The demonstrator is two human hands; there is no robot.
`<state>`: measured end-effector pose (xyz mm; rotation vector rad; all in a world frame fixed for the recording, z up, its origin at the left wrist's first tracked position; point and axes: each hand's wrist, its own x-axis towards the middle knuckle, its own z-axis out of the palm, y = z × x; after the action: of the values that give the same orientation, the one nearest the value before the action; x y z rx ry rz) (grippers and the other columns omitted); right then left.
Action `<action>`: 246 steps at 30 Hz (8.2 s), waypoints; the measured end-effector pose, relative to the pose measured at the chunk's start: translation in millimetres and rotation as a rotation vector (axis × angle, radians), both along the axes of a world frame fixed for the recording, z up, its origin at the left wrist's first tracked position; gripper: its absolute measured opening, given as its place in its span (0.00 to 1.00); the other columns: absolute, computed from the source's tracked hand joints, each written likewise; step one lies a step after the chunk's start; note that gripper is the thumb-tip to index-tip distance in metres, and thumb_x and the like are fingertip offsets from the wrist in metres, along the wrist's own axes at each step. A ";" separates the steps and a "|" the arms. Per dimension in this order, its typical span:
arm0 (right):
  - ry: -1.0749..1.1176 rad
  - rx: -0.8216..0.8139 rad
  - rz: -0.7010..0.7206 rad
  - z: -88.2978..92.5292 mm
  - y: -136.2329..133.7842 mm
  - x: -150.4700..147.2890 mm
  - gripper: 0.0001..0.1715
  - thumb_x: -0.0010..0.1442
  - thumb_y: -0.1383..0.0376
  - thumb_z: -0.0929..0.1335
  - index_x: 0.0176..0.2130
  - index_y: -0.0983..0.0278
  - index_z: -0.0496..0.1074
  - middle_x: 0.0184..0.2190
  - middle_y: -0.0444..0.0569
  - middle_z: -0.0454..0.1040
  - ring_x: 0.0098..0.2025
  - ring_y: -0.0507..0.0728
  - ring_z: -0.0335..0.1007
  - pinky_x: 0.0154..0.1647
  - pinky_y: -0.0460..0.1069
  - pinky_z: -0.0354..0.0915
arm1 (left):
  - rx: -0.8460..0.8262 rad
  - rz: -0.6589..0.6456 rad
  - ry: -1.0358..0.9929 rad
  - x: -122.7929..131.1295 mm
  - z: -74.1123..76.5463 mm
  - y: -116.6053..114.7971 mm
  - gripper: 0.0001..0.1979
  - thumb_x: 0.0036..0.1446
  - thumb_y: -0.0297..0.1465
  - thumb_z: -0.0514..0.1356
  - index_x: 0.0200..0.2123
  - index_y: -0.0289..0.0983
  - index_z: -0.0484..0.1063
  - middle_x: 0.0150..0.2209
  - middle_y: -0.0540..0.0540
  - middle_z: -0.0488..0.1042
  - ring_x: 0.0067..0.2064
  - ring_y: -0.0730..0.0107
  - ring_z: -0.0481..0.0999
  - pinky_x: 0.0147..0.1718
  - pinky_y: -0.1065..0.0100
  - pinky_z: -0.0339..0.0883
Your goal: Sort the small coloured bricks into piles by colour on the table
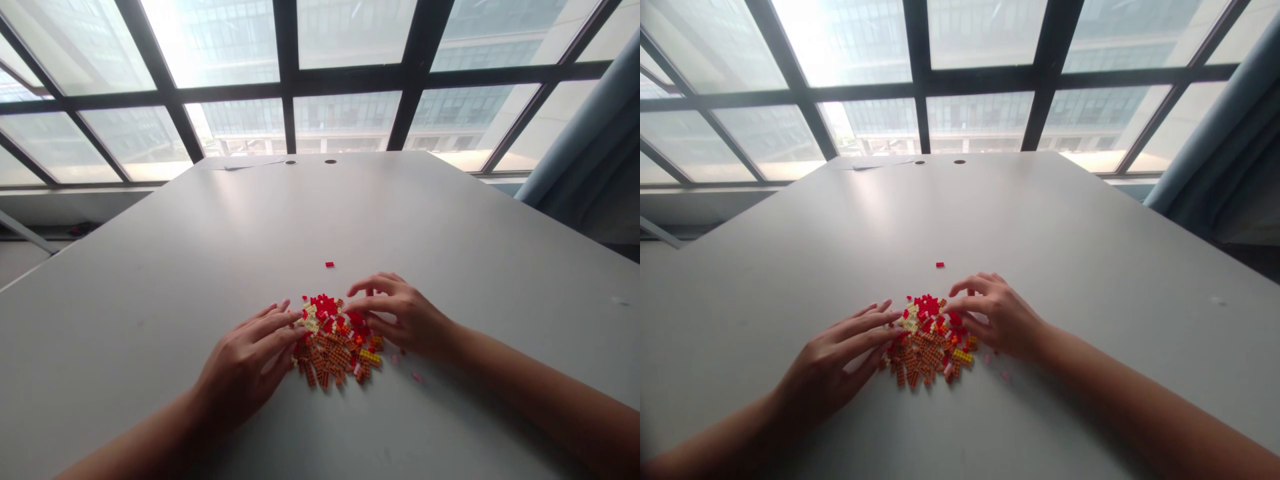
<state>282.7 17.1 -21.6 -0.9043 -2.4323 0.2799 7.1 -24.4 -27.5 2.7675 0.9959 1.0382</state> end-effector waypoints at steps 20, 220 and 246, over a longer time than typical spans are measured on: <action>-0.105 -0.082 -0.212 9.3 0.7 0.1 0.10 0.58 0.65 0.66 0.39 0.57 0.77 0.37 0.47 0.77 0.40 0.56 0.69 0.44 0.54 0.52 | 0.036 -0.003 -0.012 1.6 1.5 -0.2 0.14 0.59 0.23 0.55 0.48 0.36 0.72 0.47 0.43 0.77 0.54 0.64 0.73 0.55 0.64 0.68; -0.071 0.195 -0.058 -4.3 -1.6 -16.5 0.23 0.53 0.80 0.62 0.41 0.59 0.76 0.51 0.49 0.74 0.49 0.58 0.68 0.48 0.55 0.63 | 0.016 -0.038 -0.049 0.3 3.6 -0.8 0.13 0.55 0.22 0.59 0.43 0.39 0.75 0.41 0.48 0.80 0.50 0.64 0.76 0.54 0.65 0.70; -0.127 0.067 -0.360 11.0 57.6 -0.2 0.05 0.57 0.69 0.69 0.33 0.61 0.77 0.33 0.48 0.79 0.38 0.58 0.73 0.43 0.53 0.64 | 0.058 -0.051 -0.029 0.9 3.1 -1.0 0.12 0.56 0.22 0.59 0.43 0.38 0.74 0.41 0.46 0.80 0.50 0.63 0.76 0.53 0.63 0.70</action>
<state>282.5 74.8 -10.6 -1.3385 -2.3173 0.0104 8.0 -25.5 -24.4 2.7983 0.9014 1.1149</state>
